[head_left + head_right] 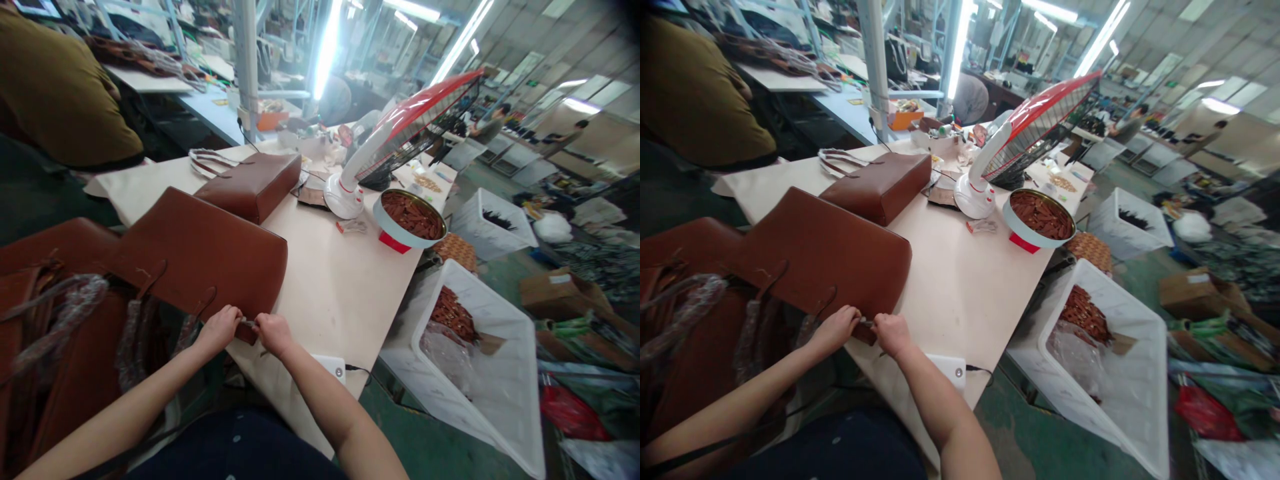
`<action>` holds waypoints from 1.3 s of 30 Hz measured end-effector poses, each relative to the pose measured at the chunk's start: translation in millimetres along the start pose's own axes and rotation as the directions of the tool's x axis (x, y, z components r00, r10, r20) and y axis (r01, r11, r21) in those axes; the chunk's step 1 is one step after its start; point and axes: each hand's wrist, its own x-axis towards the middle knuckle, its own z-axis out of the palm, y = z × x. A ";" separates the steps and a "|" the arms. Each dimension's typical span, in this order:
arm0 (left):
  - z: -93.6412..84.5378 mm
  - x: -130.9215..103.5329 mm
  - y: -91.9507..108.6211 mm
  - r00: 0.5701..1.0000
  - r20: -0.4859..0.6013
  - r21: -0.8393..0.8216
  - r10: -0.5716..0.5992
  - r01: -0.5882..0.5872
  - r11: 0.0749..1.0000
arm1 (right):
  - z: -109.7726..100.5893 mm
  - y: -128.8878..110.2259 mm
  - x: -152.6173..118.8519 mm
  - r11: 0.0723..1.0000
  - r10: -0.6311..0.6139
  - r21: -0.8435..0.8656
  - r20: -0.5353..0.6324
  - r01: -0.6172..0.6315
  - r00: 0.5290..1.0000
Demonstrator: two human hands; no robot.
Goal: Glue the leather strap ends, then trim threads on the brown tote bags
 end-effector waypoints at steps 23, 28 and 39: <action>-11.8 -25.1 -42.2 0.937 -0.168 -0.255 -0.306 0.259 0.932 | -1.7 7.1 -4.5 0.949 0.243 0.226 -0.083 -0.219 0.967; -24.3 -32.8 -79.1 0.827 -0.151 -0.305 -0.541 0.481 0.822 | -3.1 -2.1 -22.7 0.910 0.280 0.360 -0.171 -0.205 0.945; -28.6 3.2 17.0 0.950 -0.114 -0.498 -0.290 0.198 0.844 | -76.2 -7.0 -1.3 0.808 0.303 0.590 -0.437 0.015 0.847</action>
